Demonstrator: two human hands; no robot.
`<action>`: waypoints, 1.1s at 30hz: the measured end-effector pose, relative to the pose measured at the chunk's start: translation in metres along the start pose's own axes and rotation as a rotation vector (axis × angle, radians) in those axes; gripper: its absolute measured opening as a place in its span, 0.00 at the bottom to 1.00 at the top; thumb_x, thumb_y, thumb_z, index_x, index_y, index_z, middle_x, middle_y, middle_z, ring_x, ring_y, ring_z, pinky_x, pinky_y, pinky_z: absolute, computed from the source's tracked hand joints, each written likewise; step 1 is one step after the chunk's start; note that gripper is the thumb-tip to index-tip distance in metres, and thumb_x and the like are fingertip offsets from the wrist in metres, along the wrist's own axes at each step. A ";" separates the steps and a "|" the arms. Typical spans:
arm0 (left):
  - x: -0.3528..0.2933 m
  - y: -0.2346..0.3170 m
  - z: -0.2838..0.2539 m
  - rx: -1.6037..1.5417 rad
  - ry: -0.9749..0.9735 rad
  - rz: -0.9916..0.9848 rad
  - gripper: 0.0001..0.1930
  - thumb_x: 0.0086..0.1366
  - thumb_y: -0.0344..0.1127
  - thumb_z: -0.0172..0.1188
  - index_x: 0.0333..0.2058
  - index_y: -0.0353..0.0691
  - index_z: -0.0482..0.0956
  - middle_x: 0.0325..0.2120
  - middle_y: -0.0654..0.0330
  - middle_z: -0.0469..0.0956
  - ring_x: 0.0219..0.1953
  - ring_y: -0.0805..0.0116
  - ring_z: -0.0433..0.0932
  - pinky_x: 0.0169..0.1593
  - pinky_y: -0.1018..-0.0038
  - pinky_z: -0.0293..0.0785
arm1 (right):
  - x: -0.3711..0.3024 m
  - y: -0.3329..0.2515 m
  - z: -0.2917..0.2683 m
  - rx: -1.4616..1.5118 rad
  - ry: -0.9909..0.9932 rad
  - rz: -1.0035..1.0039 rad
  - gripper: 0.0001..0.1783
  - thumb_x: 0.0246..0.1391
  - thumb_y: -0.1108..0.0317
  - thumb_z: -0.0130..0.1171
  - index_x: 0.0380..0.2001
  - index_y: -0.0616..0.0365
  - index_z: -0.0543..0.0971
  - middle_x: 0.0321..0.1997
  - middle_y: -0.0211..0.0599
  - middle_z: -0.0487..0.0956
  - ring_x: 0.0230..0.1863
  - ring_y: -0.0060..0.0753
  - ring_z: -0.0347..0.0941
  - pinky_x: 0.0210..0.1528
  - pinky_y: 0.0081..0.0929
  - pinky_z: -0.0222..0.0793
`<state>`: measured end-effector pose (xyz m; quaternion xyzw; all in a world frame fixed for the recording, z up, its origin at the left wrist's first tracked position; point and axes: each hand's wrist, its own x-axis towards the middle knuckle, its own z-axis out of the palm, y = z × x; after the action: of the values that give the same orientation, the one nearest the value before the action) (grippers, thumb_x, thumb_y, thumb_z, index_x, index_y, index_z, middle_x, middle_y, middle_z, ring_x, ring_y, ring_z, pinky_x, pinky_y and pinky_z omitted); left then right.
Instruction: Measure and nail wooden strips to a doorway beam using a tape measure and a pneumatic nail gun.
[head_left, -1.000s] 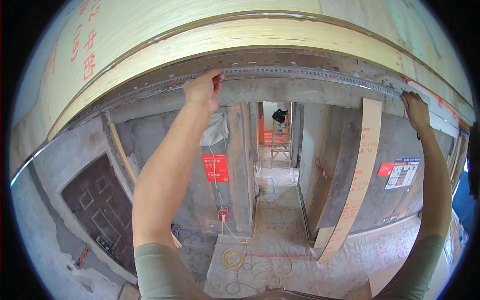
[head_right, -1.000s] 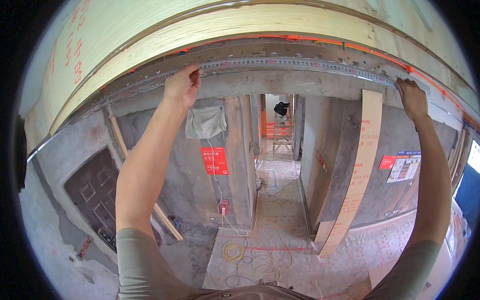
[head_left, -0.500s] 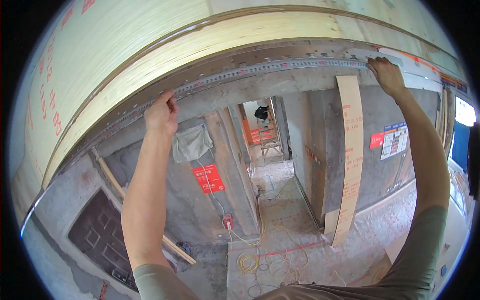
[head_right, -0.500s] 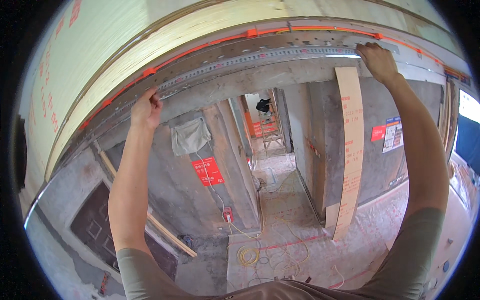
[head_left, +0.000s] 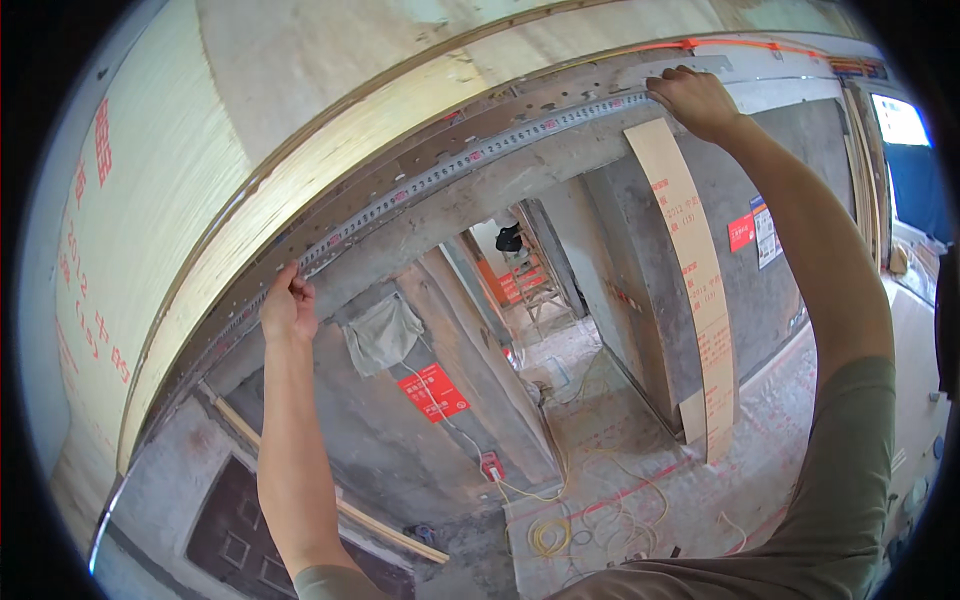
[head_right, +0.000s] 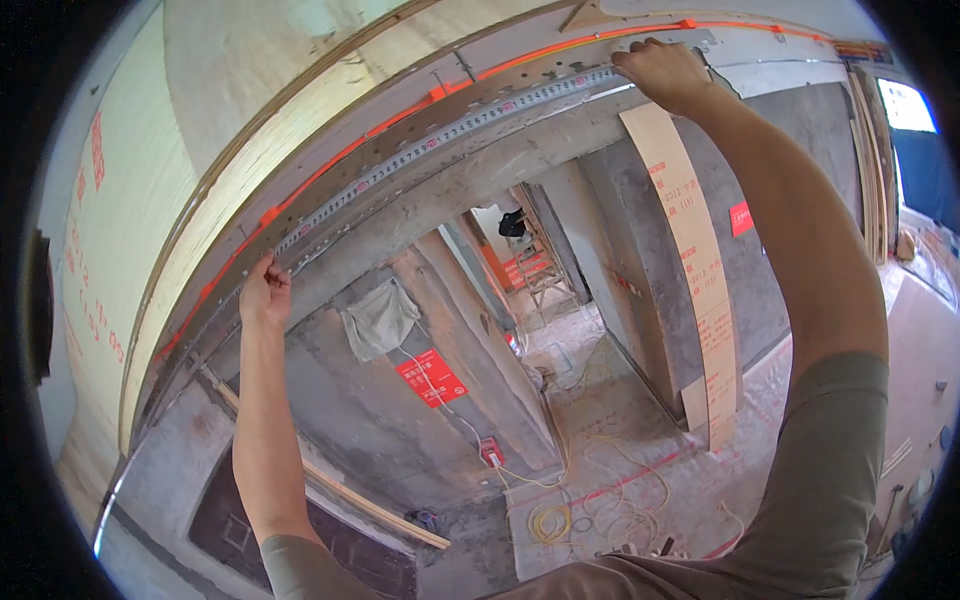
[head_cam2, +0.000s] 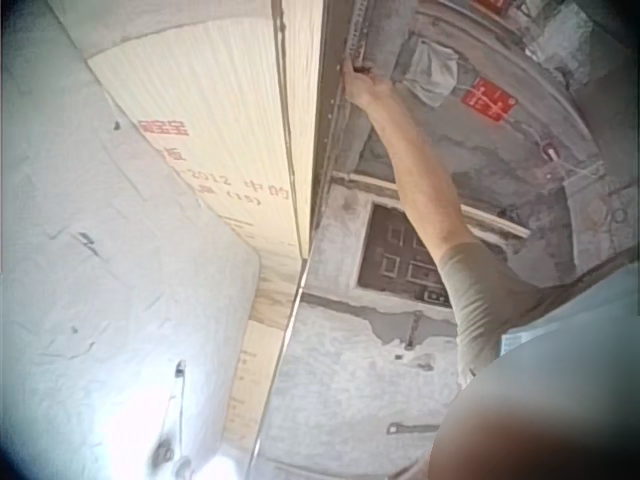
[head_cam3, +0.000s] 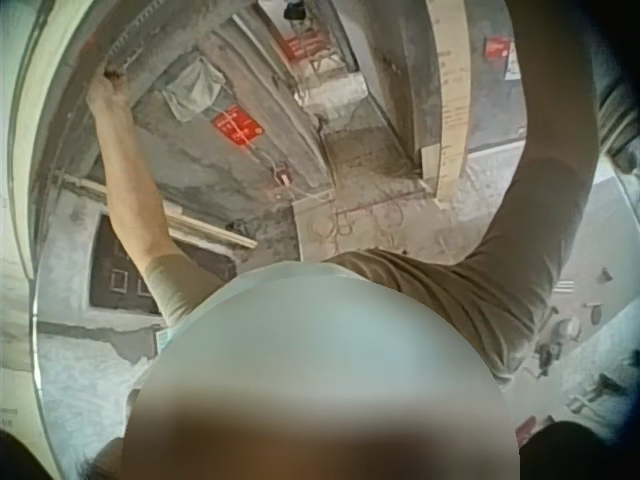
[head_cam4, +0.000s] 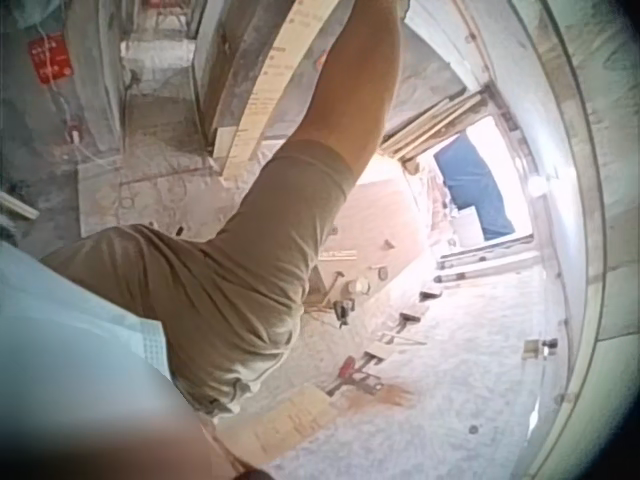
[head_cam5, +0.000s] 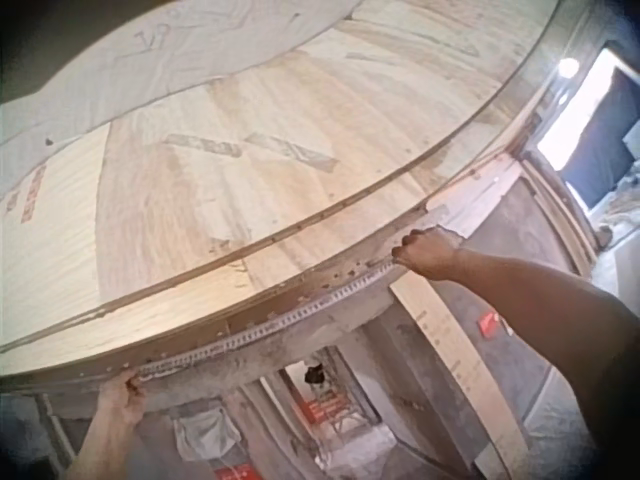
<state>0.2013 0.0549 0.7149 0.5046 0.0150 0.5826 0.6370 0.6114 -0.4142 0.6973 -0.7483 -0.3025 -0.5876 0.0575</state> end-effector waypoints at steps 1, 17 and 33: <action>0.001 0.000 0.000 -0.008 -0.001 -0.009 0.02 0.62 0.26 0.62 0.32 0.38 0.78 0.23 0.66 0.73 0.22 0.78 0.68 0.25 0.80 0.65 | 0.000 0.000 0.000 0.004 -0.002 0.012 0.14 0.64 0.60 0.47 0.44 0.54 0.77 0.39 0.42 0.79 0.46 0.46 0.75 0.46 0.43 0.73; -0.001 0.005 0.001 0.045 0.016 -0.032 0.02 0.63 0.26 0.61 0.33 0.39 0.78 0.23 0.69 0.73 0.22 0.80 0.67 0.28 0.81 0.64 | -0.005 -0.003 -0.008 -0.013 0.012 0.017 0.11 0.59 0.66 0.50 0.44 0.52 0.77 0.41 0.40 0.79 0.49 0.44 0.76 0.47 0.40 0.75; -0.001 0.008 -0.002 0.052 -0.040 -0.019 0.00 0.64 0.26 0.60 0.33 0.38 0.78 0.24 0.69 0.72 0.22 0.81 0.67 0.28 0.81 0.63 | -0.001 -0.003 -0.006 -0.031 0.050 0.022 0.13 0.61 0.63 0.49 0.44 0.52 0.78 0.41 0.41 0.80 0.46 0.44 0.77 0.46 0.41 0.75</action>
<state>0.1945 0.0534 0.7185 0.5324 0.0225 0.5658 0.6293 0.6046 -0.4146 0.6970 -0.7373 -0.2838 -0.6102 0.0600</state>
